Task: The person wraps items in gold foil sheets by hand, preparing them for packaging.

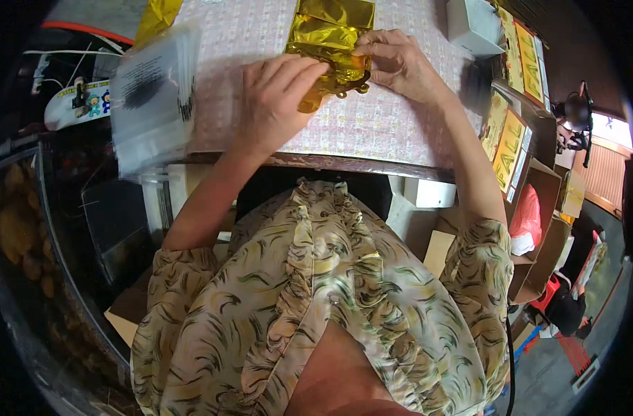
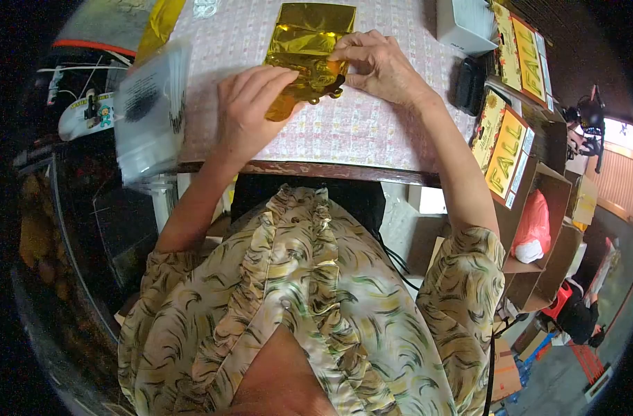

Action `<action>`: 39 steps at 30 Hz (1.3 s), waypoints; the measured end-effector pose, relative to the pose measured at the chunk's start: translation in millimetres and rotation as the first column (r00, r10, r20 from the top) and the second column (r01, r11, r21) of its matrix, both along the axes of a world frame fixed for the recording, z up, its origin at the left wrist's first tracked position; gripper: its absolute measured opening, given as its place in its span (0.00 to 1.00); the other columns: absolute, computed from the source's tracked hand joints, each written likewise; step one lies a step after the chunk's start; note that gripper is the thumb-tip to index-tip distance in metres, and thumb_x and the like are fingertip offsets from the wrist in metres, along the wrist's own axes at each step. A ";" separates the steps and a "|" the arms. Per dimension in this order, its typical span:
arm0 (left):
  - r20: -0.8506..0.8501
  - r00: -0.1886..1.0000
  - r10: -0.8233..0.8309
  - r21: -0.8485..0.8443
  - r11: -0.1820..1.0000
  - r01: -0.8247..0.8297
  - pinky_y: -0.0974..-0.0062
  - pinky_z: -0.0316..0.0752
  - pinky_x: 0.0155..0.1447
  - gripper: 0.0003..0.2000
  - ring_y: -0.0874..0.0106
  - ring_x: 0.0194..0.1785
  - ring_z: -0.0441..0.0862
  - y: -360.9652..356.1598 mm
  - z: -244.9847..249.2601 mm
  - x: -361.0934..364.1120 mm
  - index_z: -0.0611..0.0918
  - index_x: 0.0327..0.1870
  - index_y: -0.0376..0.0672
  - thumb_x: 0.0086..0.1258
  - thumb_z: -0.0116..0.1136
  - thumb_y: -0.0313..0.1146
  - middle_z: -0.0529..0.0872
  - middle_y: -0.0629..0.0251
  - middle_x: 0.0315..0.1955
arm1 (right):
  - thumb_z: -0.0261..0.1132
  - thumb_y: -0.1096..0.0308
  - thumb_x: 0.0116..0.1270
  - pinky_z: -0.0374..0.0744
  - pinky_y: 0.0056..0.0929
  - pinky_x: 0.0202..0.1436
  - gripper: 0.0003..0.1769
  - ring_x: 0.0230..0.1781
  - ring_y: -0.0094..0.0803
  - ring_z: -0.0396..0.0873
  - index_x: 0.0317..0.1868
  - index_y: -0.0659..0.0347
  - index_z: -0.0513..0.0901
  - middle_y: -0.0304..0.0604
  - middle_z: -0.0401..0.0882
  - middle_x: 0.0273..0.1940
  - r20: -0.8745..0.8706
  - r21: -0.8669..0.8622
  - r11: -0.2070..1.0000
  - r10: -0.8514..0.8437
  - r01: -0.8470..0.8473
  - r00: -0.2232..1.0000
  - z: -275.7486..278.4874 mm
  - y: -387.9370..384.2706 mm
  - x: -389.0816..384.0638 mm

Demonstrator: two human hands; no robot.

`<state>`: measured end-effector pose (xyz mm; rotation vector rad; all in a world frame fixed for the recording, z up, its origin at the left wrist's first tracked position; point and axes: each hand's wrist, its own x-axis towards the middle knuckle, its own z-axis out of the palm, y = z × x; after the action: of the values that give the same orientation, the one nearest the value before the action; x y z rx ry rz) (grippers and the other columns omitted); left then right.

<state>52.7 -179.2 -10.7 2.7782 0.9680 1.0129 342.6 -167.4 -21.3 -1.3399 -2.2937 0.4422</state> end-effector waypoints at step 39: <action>-0.006 0.994 -0.113 -0.273 0.956 0.107 0.54 0.80 0.57 0.28 0.53 0.52 0.86 33.6 -1.5 38.2 0.81 0.47 0.41 0.60 0.76 0.57 0.85 0.55 0.45 | 0.78 0.62 0.63 0.64 0.48 0.73 0.15 0.69 0.40 0.73 0.50 0.49 0.91 0.34 0.83 0.64 0.086 0.044 0.998 -0.056 0.052 0.995 3.6 12.1 -2.1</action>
<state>90.9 -145.6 -12.2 2.5869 0.8684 0.7701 340.6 -155.4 -17.7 -1.4231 -2.3170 0.3227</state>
